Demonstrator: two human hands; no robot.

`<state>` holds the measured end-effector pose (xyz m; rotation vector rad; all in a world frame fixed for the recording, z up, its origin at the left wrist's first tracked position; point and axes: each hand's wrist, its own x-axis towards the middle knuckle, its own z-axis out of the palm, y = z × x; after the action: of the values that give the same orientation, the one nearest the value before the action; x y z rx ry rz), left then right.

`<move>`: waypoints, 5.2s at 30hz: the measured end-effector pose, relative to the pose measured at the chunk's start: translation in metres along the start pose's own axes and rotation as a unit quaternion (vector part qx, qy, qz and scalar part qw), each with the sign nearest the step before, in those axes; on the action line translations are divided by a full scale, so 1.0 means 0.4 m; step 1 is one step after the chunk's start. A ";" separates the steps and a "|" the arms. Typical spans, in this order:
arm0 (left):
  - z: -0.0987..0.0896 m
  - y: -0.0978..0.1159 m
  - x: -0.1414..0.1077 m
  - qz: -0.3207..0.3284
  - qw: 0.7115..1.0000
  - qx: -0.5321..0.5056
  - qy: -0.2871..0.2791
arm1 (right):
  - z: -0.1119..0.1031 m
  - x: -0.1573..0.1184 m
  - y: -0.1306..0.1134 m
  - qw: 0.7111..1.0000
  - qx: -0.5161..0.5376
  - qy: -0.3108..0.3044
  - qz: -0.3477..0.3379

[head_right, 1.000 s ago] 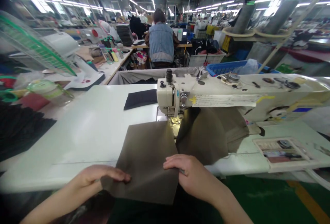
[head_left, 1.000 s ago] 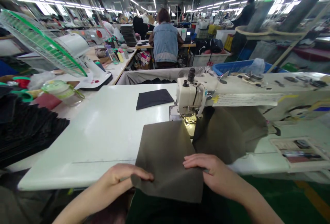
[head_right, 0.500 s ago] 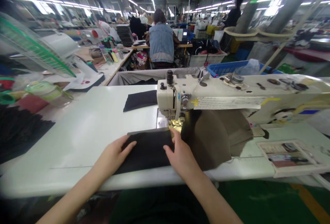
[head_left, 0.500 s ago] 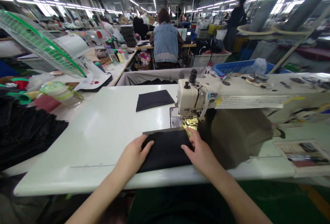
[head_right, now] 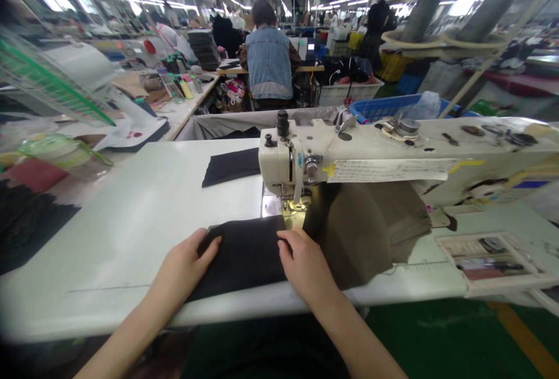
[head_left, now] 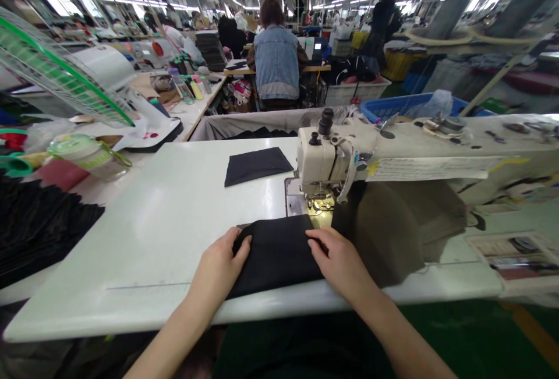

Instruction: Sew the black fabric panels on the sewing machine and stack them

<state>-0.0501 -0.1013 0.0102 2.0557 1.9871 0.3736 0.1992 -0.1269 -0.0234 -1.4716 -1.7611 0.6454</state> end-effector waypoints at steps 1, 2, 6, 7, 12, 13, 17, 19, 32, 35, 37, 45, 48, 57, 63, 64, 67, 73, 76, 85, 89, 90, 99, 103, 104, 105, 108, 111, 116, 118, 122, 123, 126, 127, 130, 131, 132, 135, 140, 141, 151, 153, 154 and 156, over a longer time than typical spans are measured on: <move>-0.001 0.001 -0.001 0.003 1.000 -0.001 0.001 | -0.001 -0.002 0.000 1.000 -0.004 0.002 -0.002; -0.002 0.001 -0.001 0.004 1.000 -0.002 0.002 | -0.002 -0.004 -0.001 1.000 -0.009 0.005 -0.005; -0.001 -0.002 0.001 0.011 1.000 -0.005 0.013 | -0.003 -0.006 -0.002 1.000 -0.023 0.015 -0.009; 0.001 -0.004 0.002 0.015 1.000 -0.006 0.015 | -0.002 -0.006 -0.001 0.999 -0.028 0.016 -0.010; 0.004 0.000 0.000 0.018 0.999 0.036 -0.018 | 0.000 -0.002 -0.002 0.998 -0.065 0.010 -0.013; 0.002 0.003 -0.002 0.014 0.998 0.056 -0.034 | 0.000 -0.002 -0.005 0.998 -0.069 0.008 -0.013; -0.011 0.024 -0.005 0.041 0.991 0.130 -0.001 | -0.008 -0.007 -0.023 0.986 -0.156 0.011 -0.051; -0.007 0.044 -0.002 0.129 0.982 0.115 0.075 | -0.012 -0.009 -0.031 0.970 -0.223 0.016 -0.097; 0.111 0.139 0.022 0.377 0.925 0.001 -0.038 | -0.075 -0.070 0.020 0.958 -0.187 -0.029 -0.216; 0.092 0.140 0.066 0.399 0.915 0.008 -0.060 | -0.081 -0.070 0.033 0.958 -0.192 -0.023 -0.211; 0.086 0.143 0.095 0.410 0.909 0.012 -0.072 | -0.076 -0.060 0.037 0.958 -0.202 -0.015 -0.202; 0.084 0.141 0.128 0.421 0.903 -0.002 -0.080 | -0.062 -0.038 0.039 0.964 -0.191 -0.008 -0.187; 0.082 0.141 0.130 0.423 0.902 -0.004 -0.083 | -0.063 -0.040 0.040 0.965 -0.190 -0.010 -0.181; 0.080 0.143 0.135 0.423 0.902 0.009 -0.089 | -0.064 -0.040 0.041 0.962 -0.199 -0.023 -0.184; 0.082 0.144 0.145 0.423 0.902 0.022 -0.087 | -0.073 -0.041 0.034 0.960 -0.211 -0.039 -0.179; 0.082 0.145 0.140 0.420 0.903 0.023 -0.084 | -0.074 -0.043 0.032 0.959 -0.213 -0.039 -0.181; 0.077 0.147 0.102 0.435 0.896 0.014 -0.088 | -0.079 -0.060 0.032 0.956 -0.215 -0.036 -0.198; 0.066 0.128 -0.009 0.510 0.853 -0.027 -0.109 | -0.081 -0.106 0.046 0.952 -0.198 -0.012 -0.232; 0.064 0.121 -0.017 0.513 0.852 -0.021 -0.102 | -0.080 -0.109 0.047 0.954 -0.188 -0.007 -0.233; 0.070 0.122 0.036 0.497 0.862 -0.022 -0.099 | -0.077 -0.057 0.034 0.961 -0.201 -0.015 -0.190; 0.078 0.118 0.082 0.490 0.866 -0.020 -0.096 | -0.068 -0.037 0.035 0.956 -0.235 -0.013 -0.173; 0.079 0.119 0.095 0.489 0.867 -0.020 -0.095 | -0.066 -0.035 0.035 0.955 -0.242 -0.012 -0.169; 0.080 0.133 0.214 0.501 0.862 -0.026 -0.072 | -0.066 -0.035 0.039 0.956 -0.241 -0.007 -0.166; 0.073 0.137 0.247 0.497 0.864 -0.027 -0.080 | -0.068 -0.038 0.042 0.959 -0.231 0.000 -0.167; 0.071 0.138 0.251 0.497 0.864 -0.028 -0.082 | -0.068 -0.038 0.043 0.959 -0.228 0.003 -0.169; 0.070 0.139 0.253 0.496 0.864 -0.028 -0.082 | -0.068 -0.039 0.044 0.959 -0.226 0.006 -0.172; 0.072 0.138 0.251 0.494 0.865 -0.029 -0.080 | -0.069 -0.042 0.043 0.957 -0.222 0.024 -0.184; 0.075 0.136 0.247 0.491 0.867 -0.030 -0.075 | -0.073 -0.047 0.029 0.955 -0.220 0.056 -0.189; 0.077 0.133 0.243 0.490 0.867 -0.046 -0.072 | -0.070 -0.053 -0.011 0.949 -0.201 0.098 -0.223; 0.083 0.132 0.243 0.477 0.875 -0.043 -0.066 | -0.064 -0.052 -0.014 0.942 -0.201 0.071 -0.258; 0.106 0.128 0.244 0.384 0.922 0.026 -0.036 | -0.055 -0.051 0.022 0.936 -0.249 0.064 -0.240; 0.109 0.127 0.243 0.365 0.929 0.044 -0.036 | -0.056 -0.052 0.034 0.937 -0.260 0.079 -0.220; 0.098 0.119 0.238 0.345 0.934 0.073 -0.052 | -0.065 -0.055 0.056 0.939 -0.265 0.115 -0.184; 0.088 0.116 0.235 0.343 0.935 0.076 -0.055 | -0.068 -0.055 0.057 0.940 -0.262 0.119 -0.182; 0.046 0.103 0.220 0.341 0.934 0.087 -0.059 | -0.074 -0.052 0.048 0.944 -0.251 0.115 -0.179; 0.032 0.099 0.216 0.338 0.936 0.080 -0.056 | -0.074 -0.051 0.044 0.946 -0.248 0.112 -0.176; 0.019 0.095 0.212 0.330 0.941 0.063 -0.050 | -0.074 -0.049 0.041 0.947 -0.246 0.112 -0.174; -0.009 0.078 0.209 0.291 0.956 -0.010 -0.015 | -0.071 -0.047 0.036 0.948 -0.241 0.113 -0.173; -0.032 0.031 0.226 0.106 0.935 -0.252 0.225 | -0.069 -0.052 0.037 0.947 -0.238 0.119 -0.178; -0.031 0.019 0.227 0.068 0.914 -0.297 0.268 | -0.070 -0.053 0.036 0.947 -0.237 0.121 -0.180; 0.006 0.002 0.071 0.330 0.938 0.104 0.014 | -0.058 -0.053 -0.049 0.963 -0.140 0.131 -0.190; -0.012 0.034 0.040 0.315 0.935 0.161 -0.007 | -0.037 -0.049 -0.071 0.969 -0.118 0.080 -0.203; -0.022 0.051 0.030 0.310 0.934 0.178 -0.019 | -0.026 -0.047 -0.076 0.970 -0.118 0.046 -0.208; -0.034 0.080 0.018 0.302 0.932 0.197 -0.038 | -0.005 -0.041 -0.070 0.967 -0.139 -0.004 -0.212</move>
<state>-0.0248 -0.0950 0.0344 2.8721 1.4250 -0.0083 0.1849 -0.1491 -0.0043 -1.2038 -2.1515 0.1892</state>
